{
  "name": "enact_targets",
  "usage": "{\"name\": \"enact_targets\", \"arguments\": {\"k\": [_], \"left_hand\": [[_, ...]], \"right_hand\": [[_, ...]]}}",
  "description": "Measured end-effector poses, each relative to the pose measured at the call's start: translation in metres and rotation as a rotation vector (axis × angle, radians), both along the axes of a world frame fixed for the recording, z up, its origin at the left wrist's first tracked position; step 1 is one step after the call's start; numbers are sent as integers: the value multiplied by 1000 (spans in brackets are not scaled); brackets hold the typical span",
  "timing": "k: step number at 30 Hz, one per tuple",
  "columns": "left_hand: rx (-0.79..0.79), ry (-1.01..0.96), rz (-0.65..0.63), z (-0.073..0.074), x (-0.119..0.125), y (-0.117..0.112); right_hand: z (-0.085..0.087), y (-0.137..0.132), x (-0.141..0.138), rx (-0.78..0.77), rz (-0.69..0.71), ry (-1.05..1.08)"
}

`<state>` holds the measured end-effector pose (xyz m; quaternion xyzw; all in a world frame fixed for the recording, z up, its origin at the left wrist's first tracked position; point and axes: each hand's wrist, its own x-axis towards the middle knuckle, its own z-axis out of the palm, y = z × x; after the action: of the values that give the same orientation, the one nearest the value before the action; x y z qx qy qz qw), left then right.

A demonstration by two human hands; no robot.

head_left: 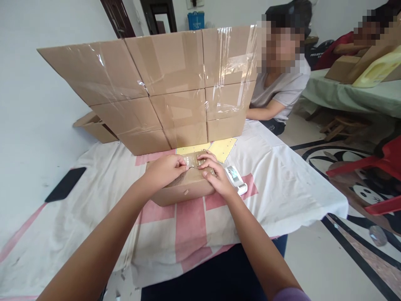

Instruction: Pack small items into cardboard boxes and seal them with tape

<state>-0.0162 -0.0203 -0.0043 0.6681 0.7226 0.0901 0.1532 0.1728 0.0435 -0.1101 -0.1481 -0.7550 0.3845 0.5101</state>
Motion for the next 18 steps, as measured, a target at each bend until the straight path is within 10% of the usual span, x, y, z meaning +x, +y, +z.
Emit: {"name": "enact_targets", "arguments": {"k": [18], "left_hand": [[124,146,156,-3,2,-7]], "right_hand": [[2,-1,1,9,14,20]]}}
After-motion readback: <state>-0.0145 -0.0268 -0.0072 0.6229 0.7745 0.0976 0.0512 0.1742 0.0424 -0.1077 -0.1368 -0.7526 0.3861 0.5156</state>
